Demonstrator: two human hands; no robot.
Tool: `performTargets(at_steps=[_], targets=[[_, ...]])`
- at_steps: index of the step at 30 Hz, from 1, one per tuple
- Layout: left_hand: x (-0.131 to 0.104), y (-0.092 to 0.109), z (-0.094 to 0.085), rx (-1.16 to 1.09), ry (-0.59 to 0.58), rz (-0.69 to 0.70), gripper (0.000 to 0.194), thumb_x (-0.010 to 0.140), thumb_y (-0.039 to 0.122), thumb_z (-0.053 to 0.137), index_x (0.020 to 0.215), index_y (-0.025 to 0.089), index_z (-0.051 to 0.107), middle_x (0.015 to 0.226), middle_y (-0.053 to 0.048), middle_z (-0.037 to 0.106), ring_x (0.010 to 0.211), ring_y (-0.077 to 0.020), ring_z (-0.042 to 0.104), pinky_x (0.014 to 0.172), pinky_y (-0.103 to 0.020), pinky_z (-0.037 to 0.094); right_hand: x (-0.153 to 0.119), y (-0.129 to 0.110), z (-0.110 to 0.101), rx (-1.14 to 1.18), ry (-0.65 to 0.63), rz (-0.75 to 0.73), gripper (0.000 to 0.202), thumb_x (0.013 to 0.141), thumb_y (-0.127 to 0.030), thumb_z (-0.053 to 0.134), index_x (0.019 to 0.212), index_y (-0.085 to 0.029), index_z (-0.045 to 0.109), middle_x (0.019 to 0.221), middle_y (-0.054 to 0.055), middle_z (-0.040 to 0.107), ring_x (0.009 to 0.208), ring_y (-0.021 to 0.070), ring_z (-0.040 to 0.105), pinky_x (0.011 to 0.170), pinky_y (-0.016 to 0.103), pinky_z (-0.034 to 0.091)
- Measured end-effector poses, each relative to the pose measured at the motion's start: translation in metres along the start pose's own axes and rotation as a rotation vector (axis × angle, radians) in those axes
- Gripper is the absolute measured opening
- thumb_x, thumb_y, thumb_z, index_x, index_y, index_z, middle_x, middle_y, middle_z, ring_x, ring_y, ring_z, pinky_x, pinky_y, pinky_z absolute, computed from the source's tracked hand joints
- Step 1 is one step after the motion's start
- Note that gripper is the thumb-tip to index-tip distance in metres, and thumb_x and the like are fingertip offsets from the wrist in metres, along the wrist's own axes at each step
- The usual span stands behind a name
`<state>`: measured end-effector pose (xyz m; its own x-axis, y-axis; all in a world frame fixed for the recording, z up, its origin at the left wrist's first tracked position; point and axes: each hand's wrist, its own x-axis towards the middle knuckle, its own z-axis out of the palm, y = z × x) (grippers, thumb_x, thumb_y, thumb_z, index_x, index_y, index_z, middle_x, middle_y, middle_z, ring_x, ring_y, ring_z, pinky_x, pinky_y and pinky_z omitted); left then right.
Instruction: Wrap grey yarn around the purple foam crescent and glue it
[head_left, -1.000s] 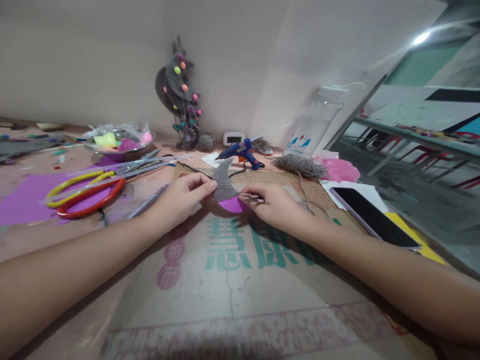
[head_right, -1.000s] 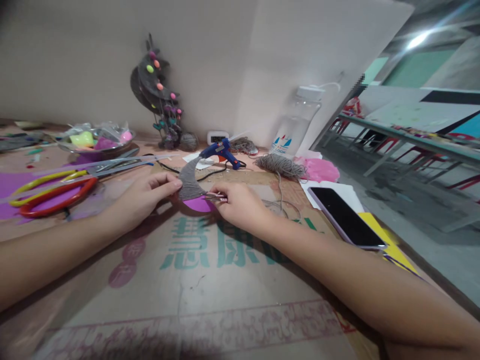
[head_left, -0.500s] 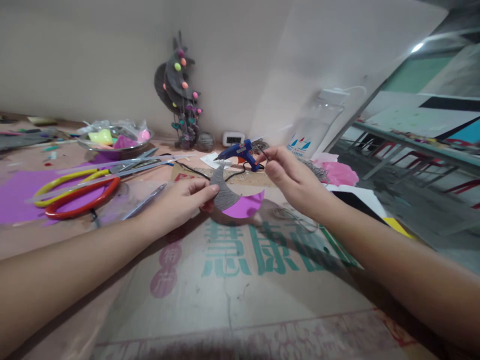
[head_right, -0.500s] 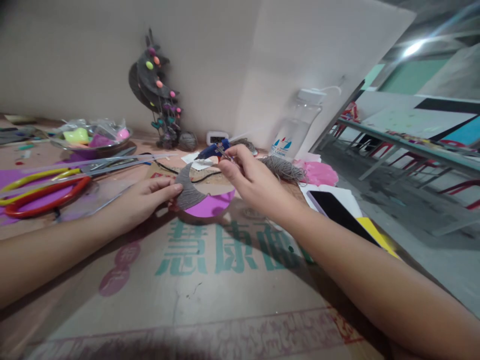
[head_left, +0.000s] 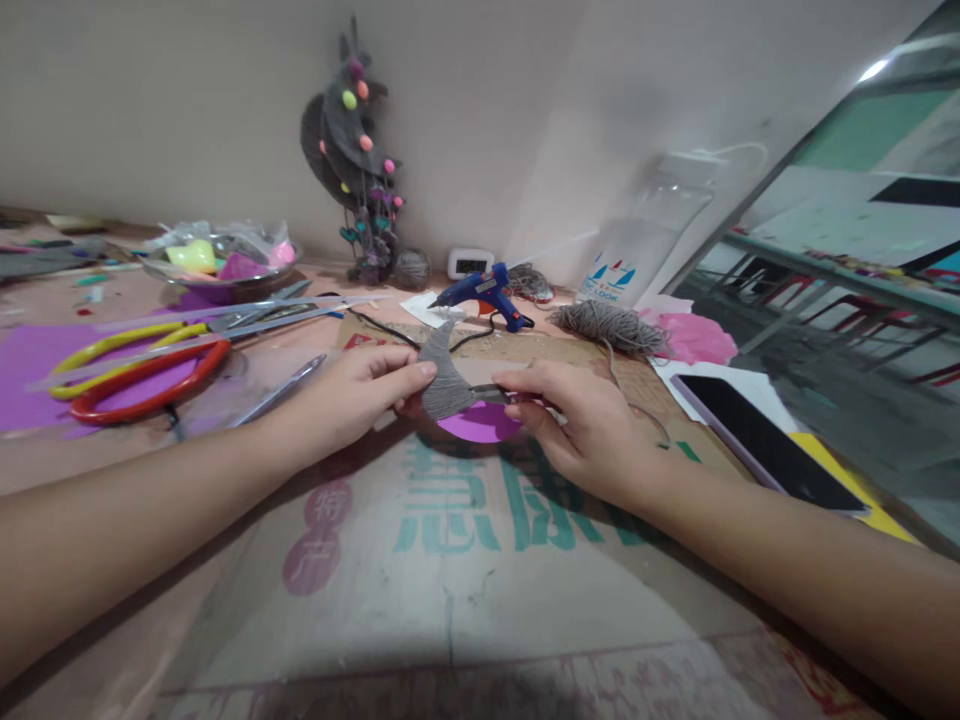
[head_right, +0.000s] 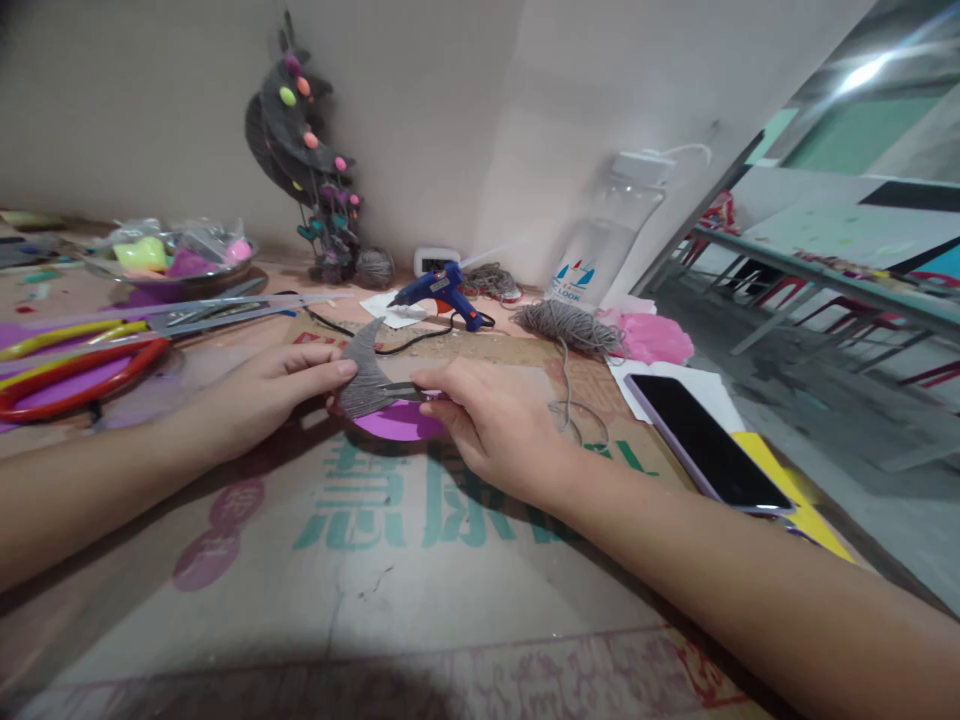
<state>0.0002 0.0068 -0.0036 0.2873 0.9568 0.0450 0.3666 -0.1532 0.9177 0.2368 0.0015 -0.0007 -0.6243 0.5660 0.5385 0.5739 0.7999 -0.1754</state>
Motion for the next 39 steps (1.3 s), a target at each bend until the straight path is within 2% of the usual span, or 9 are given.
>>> performTargets(at_steps=[4, 8, 13, 36, 39], targets=[[-0.0004, -0.0015, -0.0002, 0.016, -0.002, 0.001, 0.036, 0.083, 0.046, 0.049, 0.061, 0.018, 0.052, 0.056, 0.002, 0.049, 0.048, -0.0092, 0.039, 0.043, -0.023, 0.026, 0.0023, -0.0036, 0.0004, -0.089, -0.033, -0.026, 0.018, 0.090, -0.024, 0.046, 0.103, -0.019, 0.057, 0.089, 0.006, 0.068, 0.081, 0.0194, 0.062, 0.070, 0.032, 0.046], [-0.0010, -0.0014, -0.0003, 0.028, -0.008, 0.022, 0.036, 0.083, 0.046, 0.050, 0.061, 0.018, 0.052, 0.058, 0.003, 0.049, 0.050, -0.0092, 0.042, 0.045, -0.022, 0.030, 0.0025, -0.0074, 0.0027, -0.138, -0.036, -0.027, 0.018, 0.090, -0.026, 0.047, 0.098, -0.016, 0.059, 0.084, 0.007, 0.069, 0.077, 0.0195, 0.063, 0.068, 0.031, 0.046], [-0.0009, -0.0033, -0.0006, 0.028, -0.011, 0.051, 0.035, 0.083, 0.045, 0.050, 0.061, 0.017, 0.052, 0.060, 0.002, 0.052, 0.055, -0.0106, 0.047, 0.051, -0.023, 0.034, 0.0020, -0.0073, 0.0038, -0.148, -0.055, 0.001, 0.019, 0.091, -0.029, 0.045, 0.098, -0.017, 0.059, 0.087, 0.007, 0.069, 0.077, 0.0193, 0.063, 0.068, 0.031, 0.045], [0.0000, -0.0016, 0.0004, -0.011, -0.051, 0.041, 0.032, 0.085, 0.042, 0.049, 0.065, 0.016, 0.053, 0.063, 0.002, 0.050, 0.058, -0.0100, 0.045, 0.056, -0.023, 0.034, 0.0025, -0.0050, 0.0054, -0.164, -0.075, -0.025, 0.015, 0.089, -0.024, 0.051, 0.094, -0.015, 0.062, 0.082, 0.005, 0.070, 0.074, 0.0165, 0.063, 0.066, 0.026, 0.043], [0.0006, -0.0009, 0.0003, 0.008, -0.052, 0.039, 0.032, 0.085, 0.041, 0.049, 0.065, 0.016, 0.053, 0.064, 0.003, 0.051, 0.060, -0.0103, 0.046, 0.057, -0.023, 0.034, 0.0032, -0.0053, 0.0040, -0.140, -0.040, -0.004, 0.015, 0.089, -0.023, 0.051, 0.095, -0.014, 0.062, 0.082, 0.005, 0.070, 0.072, 0.0168, 0.062, 0.064, 0.027, 0.043]])
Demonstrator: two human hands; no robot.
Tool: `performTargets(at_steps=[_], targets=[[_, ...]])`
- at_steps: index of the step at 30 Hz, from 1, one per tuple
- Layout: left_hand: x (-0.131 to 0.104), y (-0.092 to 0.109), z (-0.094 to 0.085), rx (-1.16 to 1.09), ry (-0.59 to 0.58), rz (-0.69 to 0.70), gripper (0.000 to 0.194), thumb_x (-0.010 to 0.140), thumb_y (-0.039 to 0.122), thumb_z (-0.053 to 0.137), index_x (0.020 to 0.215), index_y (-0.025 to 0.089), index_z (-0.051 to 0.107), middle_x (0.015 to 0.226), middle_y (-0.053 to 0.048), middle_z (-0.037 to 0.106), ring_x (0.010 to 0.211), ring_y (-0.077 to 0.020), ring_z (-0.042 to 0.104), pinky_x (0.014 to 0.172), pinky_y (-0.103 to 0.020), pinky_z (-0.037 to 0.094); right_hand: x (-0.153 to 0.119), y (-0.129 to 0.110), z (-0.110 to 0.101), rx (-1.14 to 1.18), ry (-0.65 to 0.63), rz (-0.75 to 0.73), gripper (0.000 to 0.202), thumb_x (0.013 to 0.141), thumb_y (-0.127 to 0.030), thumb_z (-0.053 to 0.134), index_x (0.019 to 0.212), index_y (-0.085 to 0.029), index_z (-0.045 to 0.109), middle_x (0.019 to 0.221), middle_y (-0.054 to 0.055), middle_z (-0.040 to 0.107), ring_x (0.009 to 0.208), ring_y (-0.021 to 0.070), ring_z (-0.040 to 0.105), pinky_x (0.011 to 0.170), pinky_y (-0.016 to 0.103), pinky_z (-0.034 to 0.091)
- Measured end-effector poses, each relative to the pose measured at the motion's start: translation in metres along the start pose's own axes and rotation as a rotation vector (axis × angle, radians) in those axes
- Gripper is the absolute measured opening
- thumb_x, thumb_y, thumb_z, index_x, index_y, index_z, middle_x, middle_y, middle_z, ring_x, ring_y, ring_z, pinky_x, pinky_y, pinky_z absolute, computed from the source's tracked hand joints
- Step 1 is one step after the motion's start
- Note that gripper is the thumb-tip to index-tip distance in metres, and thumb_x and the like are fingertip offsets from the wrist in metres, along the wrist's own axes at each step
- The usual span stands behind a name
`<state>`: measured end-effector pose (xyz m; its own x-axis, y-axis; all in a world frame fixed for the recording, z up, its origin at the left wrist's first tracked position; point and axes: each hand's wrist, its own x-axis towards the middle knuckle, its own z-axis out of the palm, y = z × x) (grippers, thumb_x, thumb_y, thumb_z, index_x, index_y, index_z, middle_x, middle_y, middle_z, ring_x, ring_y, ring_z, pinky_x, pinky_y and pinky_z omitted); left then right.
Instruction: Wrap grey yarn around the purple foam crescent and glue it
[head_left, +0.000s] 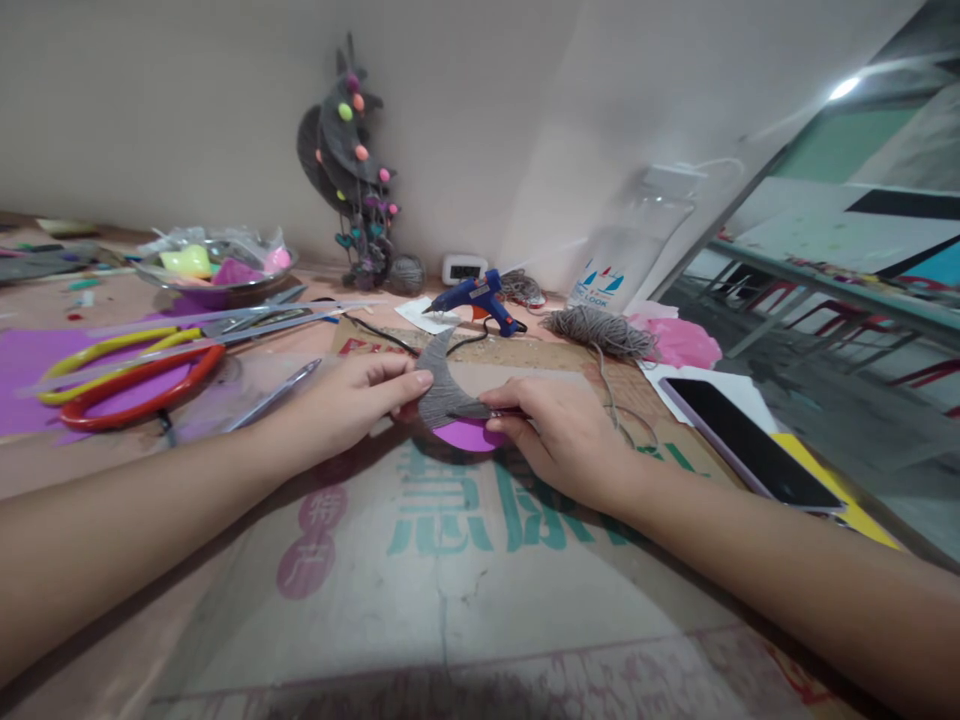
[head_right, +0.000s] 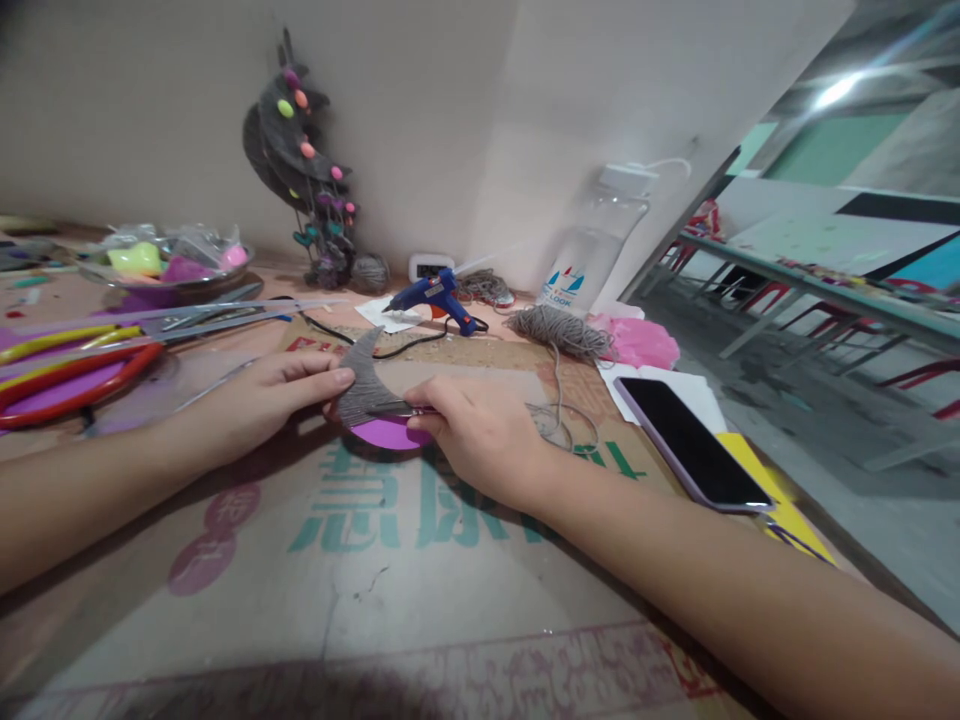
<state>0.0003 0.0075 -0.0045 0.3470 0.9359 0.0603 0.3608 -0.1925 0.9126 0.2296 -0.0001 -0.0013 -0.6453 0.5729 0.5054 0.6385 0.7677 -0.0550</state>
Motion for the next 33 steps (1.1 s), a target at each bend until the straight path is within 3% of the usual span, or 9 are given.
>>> performTargets(at_steps=[4, 10, 24, 33], targets=[[0.0002, -0.0001, -0.0001, 0.048, 0.002, 0.001, 0.034, 0.086, 0.042, 0.047, 0.063, 0.016, 0.051, 0.063, 0.003, 0.050, 0.059, -0.0102, 0.045, 0.057, -0.024, 0.033, -0.0008, -0.0009, -0.0013, -0.005, 0.060, 0.000, 0.018, 0.089, -0.025, 0.049, 0.096, -0.012, 0.061, 0.083, 0.007, 0.069, 0.071, 0.0178, 0.062, 0.063, 0.028, 0.043], [-0.0006, -0.0007, 0.0004, 0.044, -0.018, 0.005, 0.034, 0.085, 0.043, 0.047, 0.064, 0.017, 0.051, 0.063, 0.003, 0.050, 0.060, -0.0108, 0.046, 0.059, -0.025, 0.034, -0.0003, -0.0047, -0.0003, -0.041, 0.023, -0.051, 0.019, 0.089, -0.024, 0.050, 0.095, -0.011, 0.062, 0.079, 0.007, 0.068, 0.071, 0.0178, 0.062, 0.063, 0.028, 0.043], [-0.0002, -0.0040, -0.0006, 0.061, 0.007, 0.024, 0.035, 0.085, 0.045, 0.047, 0.065, 0.017, 0.052, 0.065, 0.003, 0.053, 0.062, -0.0118, 0.048, 0.060, -0.025, 0.036, 0.0003, -0.0031, 0.0003, -0.043, -0.033, -0.014, 0.017, 0.089, -0.023, 0.050, 0.094, -0.013, 0.063, 0.081, 0.005, 0.069, 0.072, 0.0166, 0.062, 0.064, 0.027, 0.042], [-0.0008, -0.0004, -0.0001, 0.040, -0.005, 0.020, 0.032, 0.085, 0.043, 0.048, 0.066, 0.017, 0.053, 0.065, 0.002, 0.052, 0.062, -0.0118, 0.048, 0.059, -0.025, 0.036, -0.0011, -0.0018, -0.0001, -0.009, 0.009, -0.018, 0.019, 0.090, -0.024, 0.048, 0.095, -0.013, 0.062, 0.081, 0.006, 0.069, 0.073, 0.0172, 0.063, 0.065, 0.028, 0.044]])
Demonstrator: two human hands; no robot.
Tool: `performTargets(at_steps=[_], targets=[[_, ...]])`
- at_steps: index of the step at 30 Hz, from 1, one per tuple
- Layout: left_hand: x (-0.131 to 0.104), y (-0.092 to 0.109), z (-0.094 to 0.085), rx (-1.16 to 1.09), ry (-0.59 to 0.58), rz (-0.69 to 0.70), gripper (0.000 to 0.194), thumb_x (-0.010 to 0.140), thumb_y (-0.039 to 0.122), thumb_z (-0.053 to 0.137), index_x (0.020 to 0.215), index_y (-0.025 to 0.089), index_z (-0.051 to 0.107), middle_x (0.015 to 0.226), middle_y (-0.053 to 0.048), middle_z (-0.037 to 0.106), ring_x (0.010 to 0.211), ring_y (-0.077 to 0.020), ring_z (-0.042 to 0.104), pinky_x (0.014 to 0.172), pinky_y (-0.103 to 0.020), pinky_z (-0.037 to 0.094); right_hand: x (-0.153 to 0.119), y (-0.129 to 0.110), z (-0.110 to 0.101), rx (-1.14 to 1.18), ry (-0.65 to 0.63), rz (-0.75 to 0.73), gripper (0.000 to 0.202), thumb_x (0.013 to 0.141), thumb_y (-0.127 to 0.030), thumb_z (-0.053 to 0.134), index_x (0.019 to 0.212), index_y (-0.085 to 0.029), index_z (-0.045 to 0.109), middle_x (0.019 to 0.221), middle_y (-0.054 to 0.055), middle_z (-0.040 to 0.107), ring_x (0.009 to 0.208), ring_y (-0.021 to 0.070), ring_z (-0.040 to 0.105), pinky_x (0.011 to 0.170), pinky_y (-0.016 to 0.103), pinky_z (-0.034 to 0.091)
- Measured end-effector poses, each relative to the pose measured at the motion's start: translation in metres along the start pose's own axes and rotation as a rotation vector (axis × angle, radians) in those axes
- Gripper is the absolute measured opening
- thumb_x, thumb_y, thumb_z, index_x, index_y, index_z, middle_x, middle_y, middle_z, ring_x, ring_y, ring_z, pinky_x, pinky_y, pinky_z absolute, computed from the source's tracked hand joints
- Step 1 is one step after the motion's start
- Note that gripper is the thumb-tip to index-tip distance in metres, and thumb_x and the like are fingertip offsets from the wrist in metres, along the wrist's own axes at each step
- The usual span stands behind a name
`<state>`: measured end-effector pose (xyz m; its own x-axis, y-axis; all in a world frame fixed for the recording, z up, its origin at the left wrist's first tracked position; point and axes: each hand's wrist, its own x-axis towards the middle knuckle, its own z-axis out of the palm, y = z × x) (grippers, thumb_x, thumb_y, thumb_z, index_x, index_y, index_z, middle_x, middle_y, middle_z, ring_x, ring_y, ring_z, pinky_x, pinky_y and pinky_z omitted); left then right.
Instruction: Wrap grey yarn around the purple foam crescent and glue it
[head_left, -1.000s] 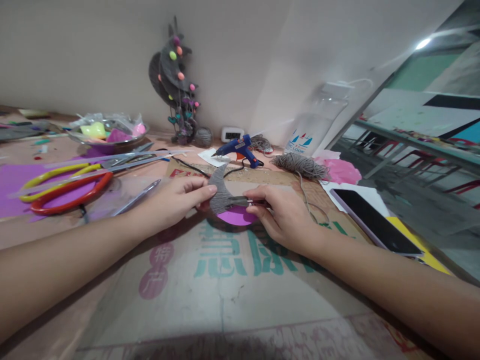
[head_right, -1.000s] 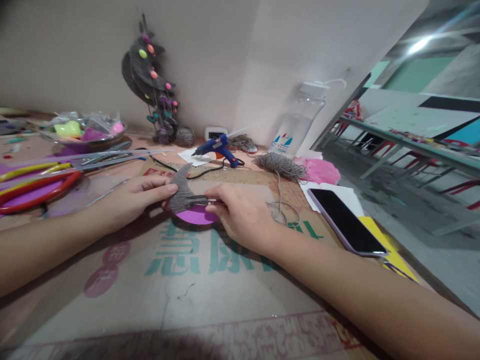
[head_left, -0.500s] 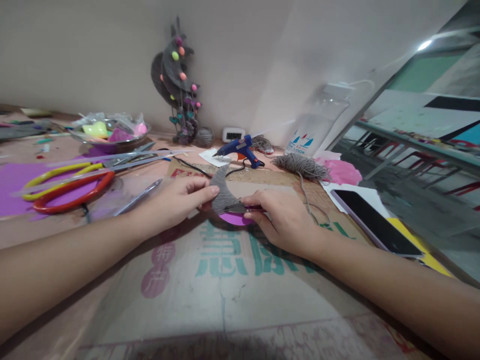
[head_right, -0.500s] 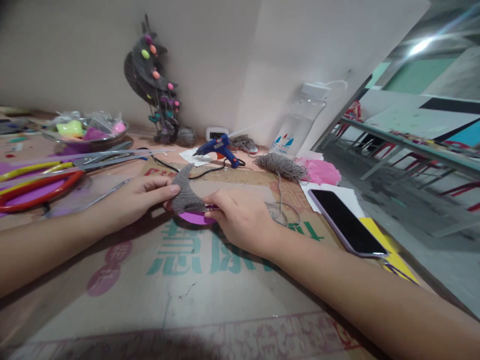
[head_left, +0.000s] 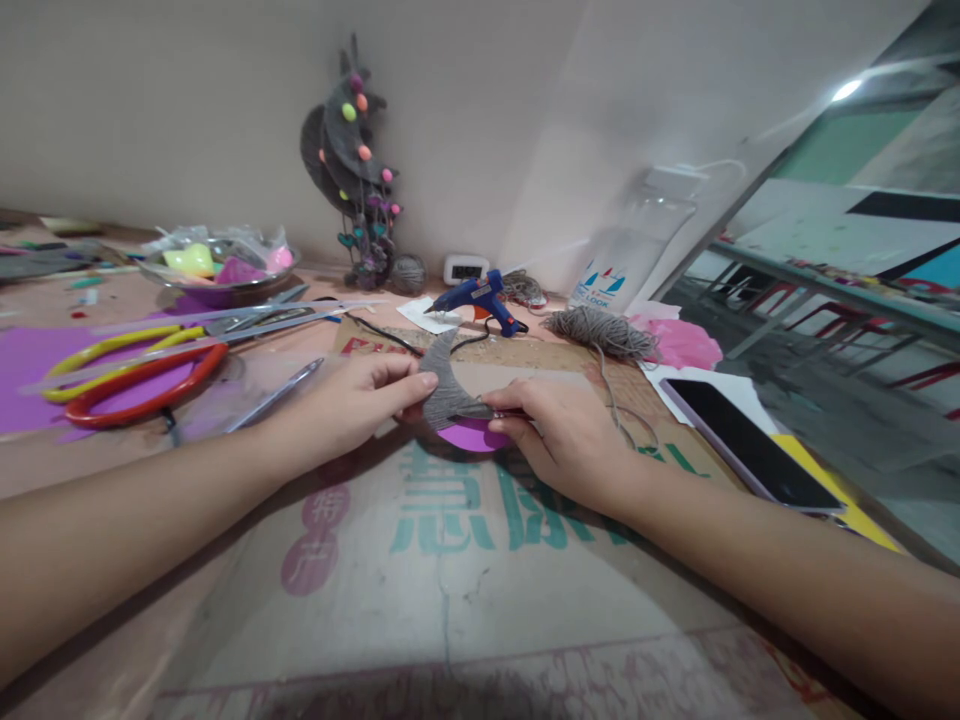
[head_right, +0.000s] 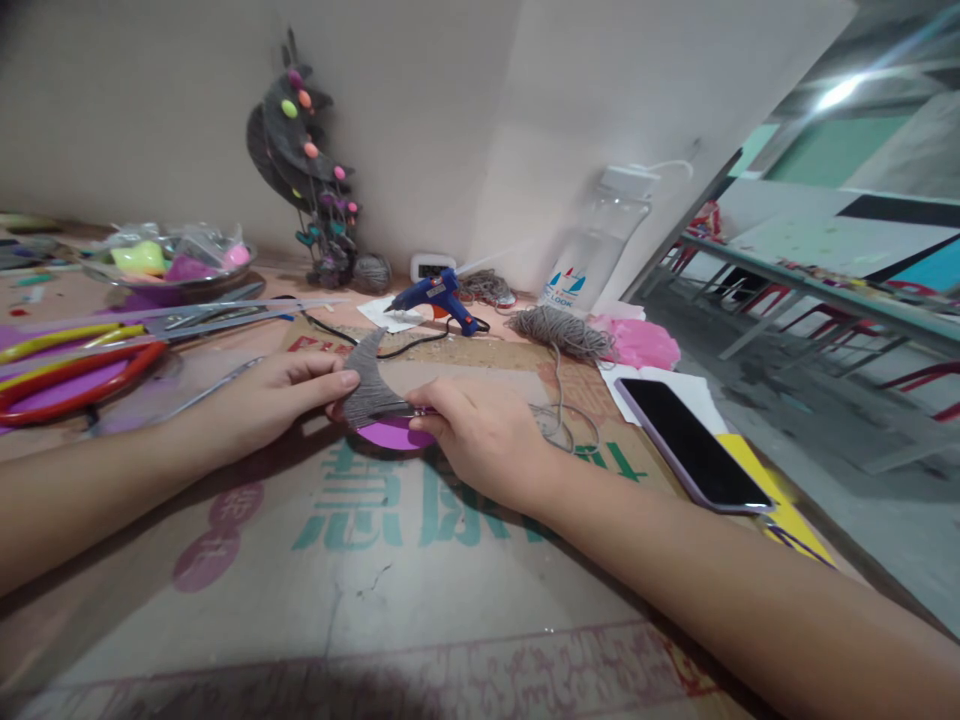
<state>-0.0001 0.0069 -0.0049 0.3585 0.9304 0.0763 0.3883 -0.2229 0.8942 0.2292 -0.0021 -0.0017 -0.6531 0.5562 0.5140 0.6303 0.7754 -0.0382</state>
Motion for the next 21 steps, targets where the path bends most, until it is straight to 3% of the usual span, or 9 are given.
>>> performTargets(at_steps=[21], targets=[[-0.0011, 0.0008, 0.0001, 0.013, 0.004, 0.005, 0.034, 0.085, 0.043, 0.048, 0.065, 0.016, 0.053, 0.063, 0.003, 0.052, 0.059, -0.0110, 0.047, 0.056, -0.023, 0.035, 0.0015, -0.0035, -0.0008, -0.025, -0.057, 0.001, 0.018, 0.090, -0.024, 0.046, 0.094, -0.015, 0.062, 0.079, 0.005, 0.069, 0.072, 0.0156, 0.061, 0.064, 0.026, 0.041]])
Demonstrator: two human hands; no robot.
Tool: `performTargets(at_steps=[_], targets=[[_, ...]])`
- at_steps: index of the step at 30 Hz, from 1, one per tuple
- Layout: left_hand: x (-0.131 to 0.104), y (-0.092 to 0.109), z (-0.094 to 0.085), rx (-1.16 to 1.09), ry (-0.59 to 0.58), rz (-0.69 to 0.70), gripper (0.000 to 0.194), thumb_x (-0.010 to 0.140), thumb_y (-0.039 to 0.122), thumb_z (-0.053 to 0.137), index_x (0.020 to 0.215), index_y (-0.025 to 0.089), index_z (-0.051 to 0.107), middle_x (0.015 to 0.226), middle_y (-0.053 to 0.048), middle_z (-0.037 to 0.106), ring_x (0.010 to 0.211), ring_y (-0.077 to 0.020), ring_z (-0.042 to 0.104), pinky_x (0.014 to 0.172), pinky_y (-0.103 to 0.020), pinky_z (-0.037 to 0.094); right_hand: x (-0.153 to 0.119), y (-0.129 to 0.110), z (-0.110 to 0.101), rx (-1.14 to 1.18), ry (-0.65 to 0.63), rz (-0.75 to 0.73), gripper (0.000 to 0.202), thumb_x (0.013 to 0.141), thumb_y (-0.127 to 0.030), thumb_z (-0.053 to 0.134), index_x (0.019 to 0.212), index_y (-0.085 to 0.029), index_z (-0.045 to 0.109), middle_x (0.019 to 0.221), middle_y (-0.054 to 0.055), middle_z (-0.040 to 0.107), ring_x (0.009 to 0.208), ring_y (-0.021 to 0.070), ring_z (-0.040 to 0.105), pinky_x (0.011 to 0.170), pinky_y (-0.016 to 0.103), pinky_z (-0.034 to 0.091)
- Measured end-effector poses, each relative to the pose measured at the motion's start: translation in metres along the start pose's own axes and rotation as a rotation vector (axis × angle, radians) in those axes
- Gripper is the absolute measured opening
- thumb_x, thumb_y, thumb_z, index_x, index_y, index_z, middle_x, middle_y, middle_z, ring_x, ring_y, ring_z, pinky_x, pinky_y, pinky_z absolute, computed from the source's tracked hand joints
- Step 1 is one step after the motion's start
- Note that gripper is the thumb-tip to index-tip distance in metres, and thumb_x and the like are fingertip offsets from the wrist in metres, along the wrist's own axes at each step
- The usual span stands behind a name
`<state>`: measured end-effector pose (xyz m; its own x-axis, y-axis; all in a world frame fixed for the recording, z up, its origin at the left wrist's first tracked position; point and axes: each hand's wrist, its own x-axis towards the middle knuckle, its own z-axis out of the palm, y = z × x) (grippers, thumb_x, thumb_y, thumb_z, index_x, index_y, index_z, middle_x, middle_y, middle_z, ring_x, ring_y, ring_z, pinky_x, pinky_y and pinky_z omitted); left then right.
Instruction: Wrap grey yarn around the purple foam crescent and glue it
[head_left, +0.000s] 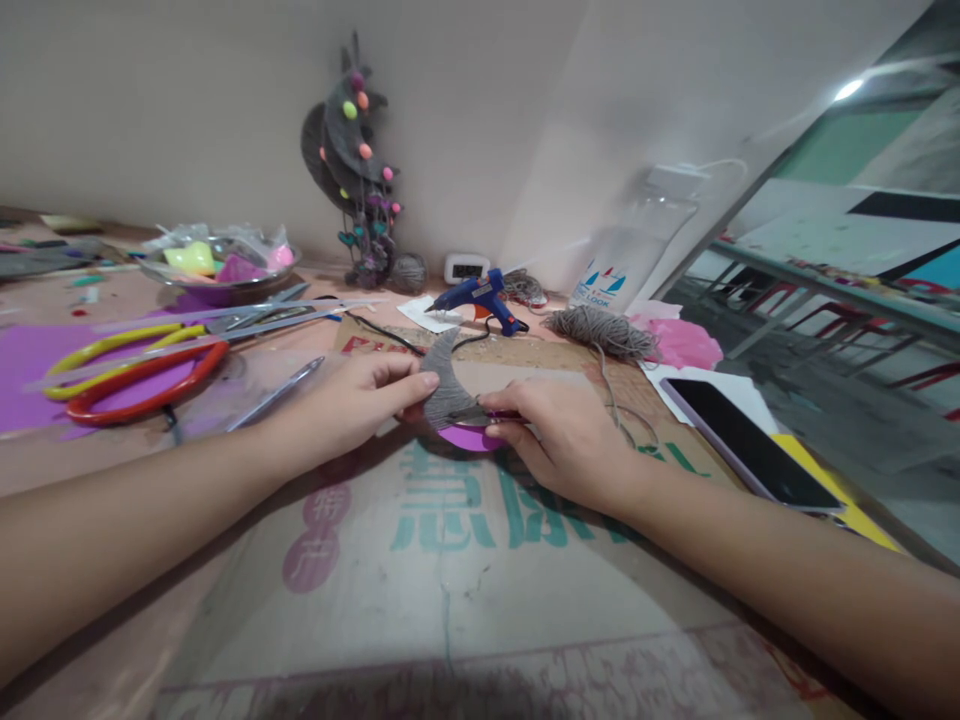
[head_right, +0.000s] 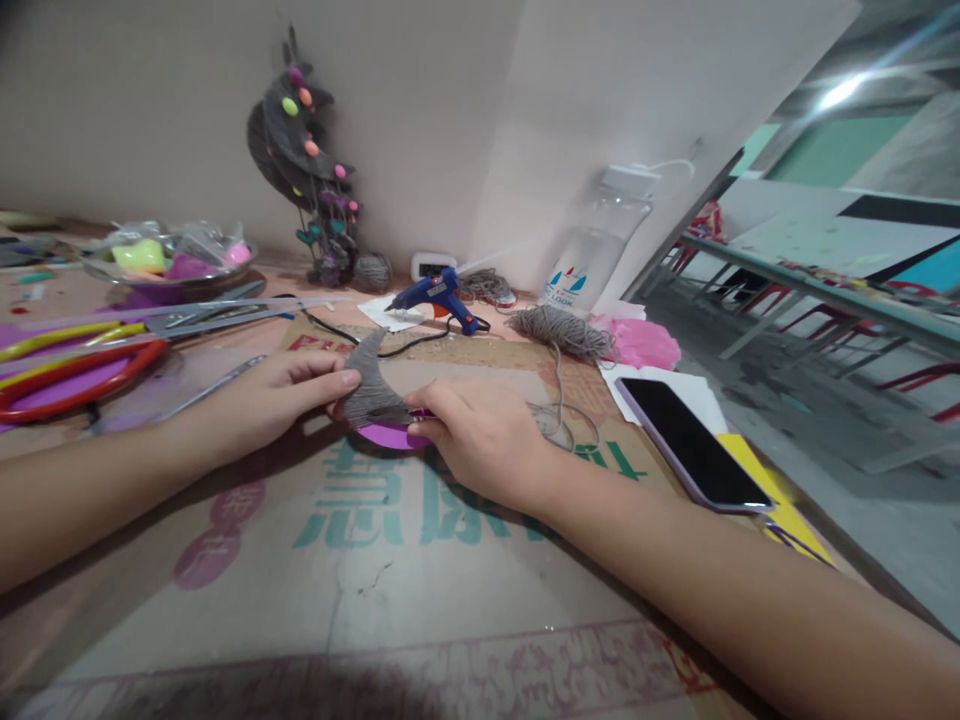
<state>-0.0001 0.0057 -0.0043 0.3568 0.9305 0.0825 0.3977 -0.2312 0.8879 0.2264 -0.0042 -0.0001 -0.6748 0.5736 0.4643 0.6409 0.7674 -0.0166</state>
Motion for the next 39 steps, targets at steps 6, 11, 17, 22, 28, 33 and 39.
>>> performTargets(at_steps=[6, 11, 17, 22, 28, 33, 39], targets=[[-0.0010, 0.0026, 0.0003, -0.011, -0.012, -0.024, 0.034, 0.085, 0.043, 0.048, 0.064, 0.016, 0.051, 0.062, 0.003, 0.051, 0.057, -0.0107, 0.046, 0.053, -0.023, 0.032, -0.0016, 0.0024, 0.0011, -0.009, -0.001, -0.015, 0.019, 0.090, -0.025, 0.047, 0.095, -0.014, 0.062, 0.078, 0.005, 0.068, 0.071, 0.0156, 0.061, 0.063, 0.026, 0.040], [-0.0006, 0.0034, 0.0008, -0.017, -0.013, -0.019, 0.032, 0.084, 0.040, 0.048, 0.062, 0.017, 0.050, 0.061, 0.003, 0.050, 0.058, -0.0111, 0.046, 0.055, -0.023, 0.034, -0.0014, 0.0029, 0.0005, 0.008, -0.004, -0.017, 0.019, 0.091, -0.025, 0.045, 0.094, -0.016, 0.061, 0.079, 0.005, 0.068, 0.072, 0.0159, 0.061, 0.064, 0.027, 0.041], [0.0005, -0.0009, -0.0008, 0.022, -0.024, 0.021, 0.033, 0.085, 0.043, 0.046, 0.065, 0.018, 0.050, 0.064, 0.002, 0.051, 0.061, -0.0127, 0.047, 0.059, -0.023, 0.035, -0.0014, 0.0015, -0.0028, 0.044, 0.093, 0.001, 0.017, 0.088, -0.023, 0.049, 0.099, -0.014, 0.059, 0.083, 0.006, 0.068, 0.072, 0.0168, 0.061, 0.065, 0.028, 0.043], [-0.0001, -0.0013, -0.0007, 0.036, -0.038, 0.038, 0.034, 0.085, 0.044, 0.044, 0.063, 0.018, 0.048, 0.064, 0.002, 0.049, 0.062, -0.0130, 0.045, 0.058, -0.023, 0.033, -0.0007, 0.0019, -0.0014, 0.022, 0.067, 0.029, 0.017, 0.089, -0.025, 0.048, 0.096, -0.015, 0.060, 0.081, 0.006, 0.068, 0.073, 0.0178, 0.061, 0.066, 0.028, 0.043], [-0.0001, -0.0023, -0.0001, 0.043, -0.042, 0.041, 0.033, 0.085, 0.043, 0.044, 0.064, 0.018, 0.048, 0.064, 0.002, 0.049, 0.061, -0.0132, 0.045, 0.058, -0.024, 0.034, -0.0002, 0.0018, -0.0014, 0.001, 0.023, 0.043, 0.018, 0.089, -0.025, 0.048, 0.097, -0.016, 0.061, 0.082, 0.006, 0.068, 0.076, 0.0178, 0.062, 0.068, 0.028, 0.043], [0.0008, -0.0029, -0.0016, 0.096, -0.046, 0.060, 0.036, 0.087, 0.044, 0.043, 0.063, 0.018, 0.049, 0.064, 0.002, 0.049, 0.061, -0.0126, 0.045, 0.057, -0.023, 0.033, 0.0002, 0.0014, -0.0013, 0.004, 0.018, 0.033, 0.018, 0.089, -0.024, 0.048, 0.097, -0.015, 0.061, 0.080, 0.006, 0.068, 0.075, 0.0174, 0.061, 0.066, 0.027, 0.042], [0.0002, -0.0016, -0.0010, 0.066, -0.061, 0.049, 0.035, 0.087, 0.043, 0.043, 0.063, 0.018, 0.048, 0.062, 0.003, 0.048, 0.058, -0.0115, 0.044, 0.054, -0.023, 0.031, 0.0002, 0.0022, 0.0005, -0.016, -0.008, 0.037, 0.016, 0.089, -0.023, 0.049, 0.096, -0.015, 0.061, 0.079, 0.005, 0.068, 0.072, 0.0169, 0.061, 0.065, 0.027, 0.042]])
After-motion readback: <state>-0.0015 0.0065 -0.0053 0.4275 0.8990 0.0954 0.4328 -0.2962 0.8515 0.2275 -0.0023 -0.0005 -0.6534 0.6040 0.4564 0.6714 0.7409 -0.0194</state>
